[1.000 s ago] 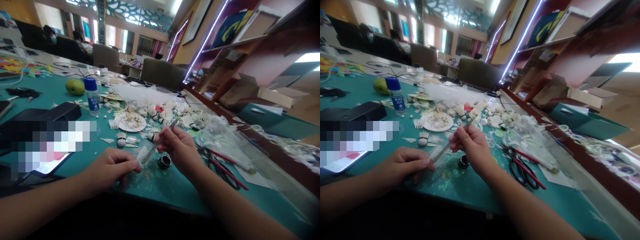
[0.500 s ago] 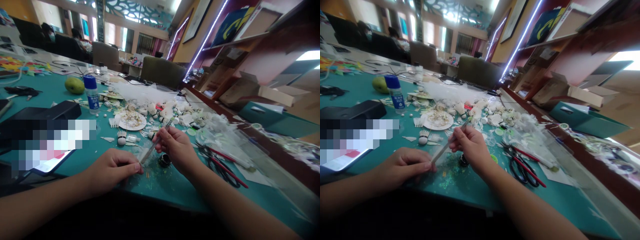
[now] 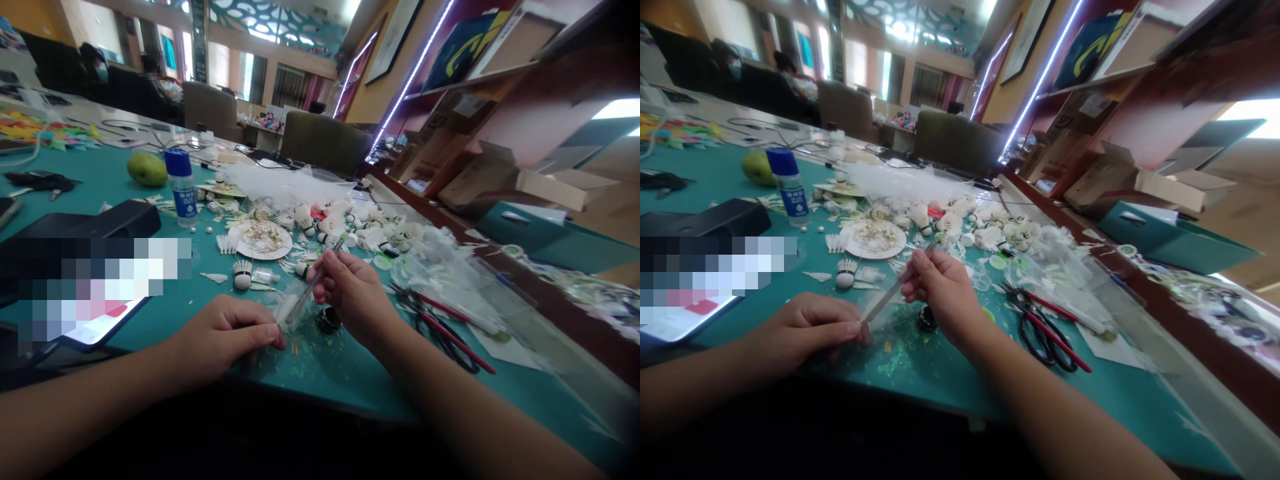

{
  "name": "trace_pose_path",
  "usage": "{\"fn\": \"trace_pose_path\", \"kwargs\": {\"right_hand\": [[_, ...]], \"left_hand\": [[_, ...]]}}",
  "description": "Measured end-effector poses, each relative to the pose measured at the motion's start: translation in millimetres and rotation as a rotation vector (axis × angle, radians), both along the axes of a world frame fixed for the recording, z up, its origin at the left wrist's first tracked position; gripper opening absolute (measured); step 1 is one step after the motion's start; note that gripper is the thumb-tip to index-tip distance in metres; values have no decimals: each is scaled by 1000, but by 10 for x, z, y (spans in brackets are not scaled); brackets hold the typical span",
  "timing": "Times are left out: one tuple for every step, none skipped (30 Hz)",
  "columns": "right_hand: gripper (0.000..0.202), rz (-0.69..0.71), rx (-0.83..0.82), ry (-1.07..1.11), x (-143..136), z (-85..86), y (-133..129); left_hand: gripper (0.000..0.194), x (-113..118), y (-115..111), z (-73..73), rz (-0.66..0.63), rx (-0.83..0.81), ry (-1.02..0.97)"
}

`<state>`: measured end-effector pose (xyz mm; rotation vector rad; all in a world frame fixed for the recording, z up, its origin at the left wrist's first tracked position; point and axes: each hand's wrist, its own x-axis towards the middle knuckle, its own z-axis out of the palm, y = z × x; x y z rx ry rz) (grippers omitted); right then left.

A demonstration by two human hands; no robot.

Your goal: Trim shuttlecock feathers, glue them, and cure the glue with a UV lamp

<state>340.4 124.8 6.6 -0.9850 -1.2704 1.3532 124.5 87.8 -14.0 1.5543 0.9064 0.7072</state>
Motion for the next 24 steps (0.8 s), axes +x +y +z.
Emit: {"fn": "trace_pose_path", "kwargs": {"right_hand": [[36,-5,-3,6,0,0,3],[35,-12,-4,9,0,0,6],[35,-18,-6,7,0,0,9],[35,-26,-6,5,-1,0,11],[35,-36,-7,3,-1,0,15],[35,-46,-9,1,0,-1,18],[36,-56,-11,-3,1,-2,23],[36,-66,-12,-7,3,-3,28],[36,-74,-11,-10,6,-5,34],[36,-80,-7,-12,10,-7,40],[36,-83,-4,-16,16,-9,47],[36,-86,-1,-19,23,-10,54],[36,-90,2,-20,30,-11,60],[36,-95,5,-21,37,-10,65],[36,-102,9,-19,44,-8,69],[36,-111,15,-12,49,-4,70],[36,-124,23,-2,52,1,70],[35,-138,30,10,52,7,66],[35,-150,36,20,49,13,60],[35,-154,40,28,44,18,52],[34,-150,45,31,36,22,43],[34,-137,50,28,27,22,32],[33,-116,56,17,18,21,22],[33,-91,62,0,10,17,12]], "left_hand": [[27,-1,3,-3,-1,-2,-1],[27,-2,5,-6,-2,-2,-2],[27,-4,6,-9,-5,-1,-4],[27,-6,6,-12,-7,0,-7],[26,-8,6,-13,-8,1,-10],[26,-8,5,-13,-8,0,-12],[26,-8,5,-13,-7,-2,-14],[26,-7,5,-12,-5,-4,-16],[26,-6,4,-11,-4,-4,-15],[26,-5,3,-10,-4,-4,-15],[26,-3,2,-10,-3,-5,-14],[26,-3,2,-11,-3,-5,-14],[25,-3,1,-12,-4,-1,-14],[25,-4,1,-13,-5,2,-14],[25,-5,0,-14,-6,6,-15],[25,-6,1,-15,-5,10,-15],[25,-6,1,-14,-6,13,-12],[25,-6,1,-13,-5,12,-10],[25,-5,2,-10,-1,8,-6],[25,-4,2,-8,3,7,-1],[26,-1,2,-6,7,4,2],[26,1,3,-5,10,-1,4],[26,3,3,-5,11,-4,8],[26,4,3,-7,12,-5,12]]}}
